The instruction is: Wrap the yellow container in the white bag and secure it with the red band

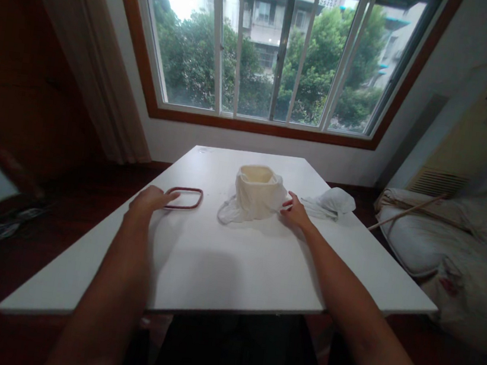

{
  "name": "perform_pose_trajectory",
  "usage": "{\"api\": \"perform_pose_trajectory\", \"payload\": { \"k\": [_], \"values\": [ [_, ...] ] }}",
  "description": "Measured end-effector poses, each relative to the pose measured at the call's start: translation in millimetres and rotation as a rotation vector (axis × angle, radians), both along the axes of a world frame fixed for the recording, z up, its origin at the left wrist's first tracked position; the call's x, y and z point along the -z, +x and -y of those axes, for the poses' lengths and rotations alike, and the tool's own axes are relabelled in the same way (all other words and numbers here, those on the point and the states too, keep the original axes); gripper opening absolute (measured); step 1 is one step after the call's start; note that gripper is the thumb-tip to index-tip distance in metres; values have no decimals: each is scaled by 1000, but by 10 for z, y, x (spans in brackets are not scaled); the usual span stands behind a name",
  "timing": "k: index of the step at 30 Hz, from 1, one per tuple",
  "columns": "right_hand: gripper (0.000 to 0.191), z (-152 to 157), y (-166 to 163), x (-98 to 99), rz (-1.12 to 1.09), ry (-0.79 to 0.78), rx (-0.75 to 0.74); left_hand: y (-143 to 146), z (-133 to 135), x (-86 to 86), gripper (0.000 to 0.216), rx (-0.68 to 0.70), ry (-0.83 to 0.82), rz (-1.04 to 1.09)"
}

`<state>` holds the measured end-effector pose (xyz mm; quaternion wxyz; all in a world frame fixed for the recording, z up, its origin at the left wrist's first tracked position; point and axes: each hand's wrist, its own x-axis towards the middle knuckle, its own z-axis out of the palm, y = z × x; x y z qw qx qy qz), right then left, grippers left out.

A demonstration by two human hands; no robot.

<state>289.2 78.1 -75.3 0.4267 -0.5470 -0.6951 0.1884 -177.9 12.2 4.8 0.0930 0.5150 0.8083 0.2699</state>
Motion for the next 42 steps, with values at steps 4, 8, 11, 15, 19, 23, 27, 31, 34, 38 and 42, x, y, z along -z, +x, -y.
{"api": "perform_pose_trajectory", "payload": {
  "k": [4, 8, 11, 15, 19, 23, 27, 31, 34, 38, 42],
  "values": [
    [67, 57, -41, -7, 140, -49, -16, 503, -211, 61, 46, 400, -15, -14],
    [24, 103, -77, -27, 227, -62, -93, 963, -175, 314, 65, 834, -75, 24],
    [23, 119, -126, -54, 219, -70, -139, 1159, -146, 466, 64, 928, -44, -12],
    [21, 148, -162, -178, 204, -29, -170, 1272, -163, 490, 42, 981, 19, -60],
    [18, 202, -60, -373, 81, -27, -245, 1199, -181, 340, 38, 931, 145, -46],
    [23, 247, 78, -506, -112, 1, -302, 1095, -157, 193, 41, 858, 301, 45],
    [24, 280, 100, -576, -350, 2, -342, 1086, -118, 135, 46, 845, 317, 265],
    [26, 312, 33, -654, -661, 24, -376, 1107, -90, 93, 48, 795, 291, 597],
    [33, 324, -32, -698, -830, 49, -323, 1147, -64, 35, 46, 718, 318, 870],
    [40, 322, -124, -743, -911, 114, -202, 1243, -33, -55, 42, 649, 421, 1150],
    [38, 274, -204, -925, -827, 269, -62, 1317, -45, -184, 41, 623, 565, 1229]
  ]
}}
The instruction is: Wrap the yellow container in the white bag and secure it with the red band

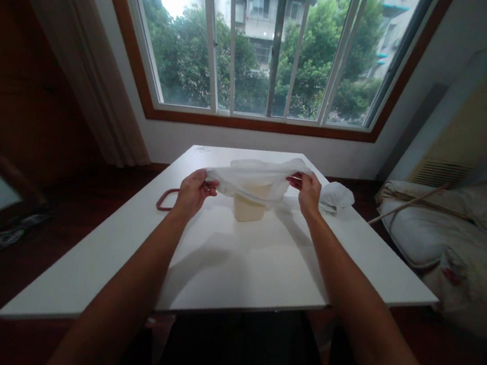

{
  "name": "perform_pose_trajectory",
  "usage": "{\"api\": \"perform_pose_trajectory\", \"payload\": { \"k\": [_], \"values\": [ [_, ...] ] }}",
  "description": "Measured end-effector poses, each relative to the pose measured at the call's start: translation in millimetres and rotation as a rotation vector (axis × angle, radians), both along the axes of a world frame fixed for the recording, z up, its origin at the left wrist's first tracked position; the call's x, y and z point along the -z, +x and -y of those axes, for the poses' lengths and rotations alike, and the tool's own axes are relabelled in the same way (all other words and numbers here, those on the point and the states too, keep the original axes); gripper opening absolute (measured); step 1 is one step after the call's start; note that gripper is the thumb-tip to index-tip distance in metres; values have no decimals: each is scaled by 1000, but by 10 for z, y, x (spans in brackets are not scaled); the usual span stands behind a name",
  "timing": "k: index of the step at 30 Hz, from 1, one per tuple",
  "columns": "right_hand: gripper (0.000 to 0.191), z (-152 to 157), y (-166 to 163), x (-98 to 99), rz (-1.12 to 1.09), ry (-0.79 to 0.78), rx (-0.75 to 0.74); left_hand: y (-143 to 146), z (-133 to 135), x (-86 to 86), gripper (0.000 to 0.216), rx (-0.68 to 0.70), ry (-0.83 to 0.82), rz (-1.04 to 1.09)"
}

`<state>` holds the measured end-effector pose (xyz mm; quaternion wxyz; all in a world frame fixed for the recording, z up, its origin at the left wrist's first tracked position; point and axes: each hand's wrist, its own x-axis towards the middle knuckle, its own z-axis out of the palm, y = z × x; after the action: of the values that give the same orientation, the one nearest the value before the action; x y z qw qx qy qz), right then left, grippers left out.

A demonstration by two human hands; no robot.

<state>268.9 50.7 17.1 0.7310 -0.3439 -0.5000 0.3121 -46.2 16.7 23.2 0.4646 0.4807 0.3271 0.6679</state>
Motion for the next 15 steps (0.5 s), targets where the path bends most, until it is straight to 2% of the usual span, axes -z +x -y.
{"api": "perform_pose_trajectory", "payload": {
  "k": [4, 6, 8, 9, 11, 12, 14, 15],
  "values": [
    [36, -93, -116, -385, 296, 163, 157, 114, -84, -253, 47, -95, 163, -171],
    [38, -117, -246, -592, 448, 236, 151, 236, -154, -395, 47, -145, 283, -313],
    [40, -104, -424, -763, 546, 319, 84, 395, -233, -503, 54, -154, 404, -473],
    [41, -80, -521, -829, 586, 366, 31, 477, -273, -539, 65, -155, 453, -556],
    [43, 0, -692, -914, 672, 421, -103, 622, -351, -573, 86, -187, 514, -672],
    [44, 53, -754, -932, 715, 438, -162, 676, -391, -577, 88, -217, 525, -703],
    [43, 167, -810, -917, 771, 467, -211, 739, -479, -578, 70, -300, 512, -721],
    [40, 220, -803, -882, 780, 486, -184, 745, -529, -584, 57, -354, 486, -712]
  ]
}}
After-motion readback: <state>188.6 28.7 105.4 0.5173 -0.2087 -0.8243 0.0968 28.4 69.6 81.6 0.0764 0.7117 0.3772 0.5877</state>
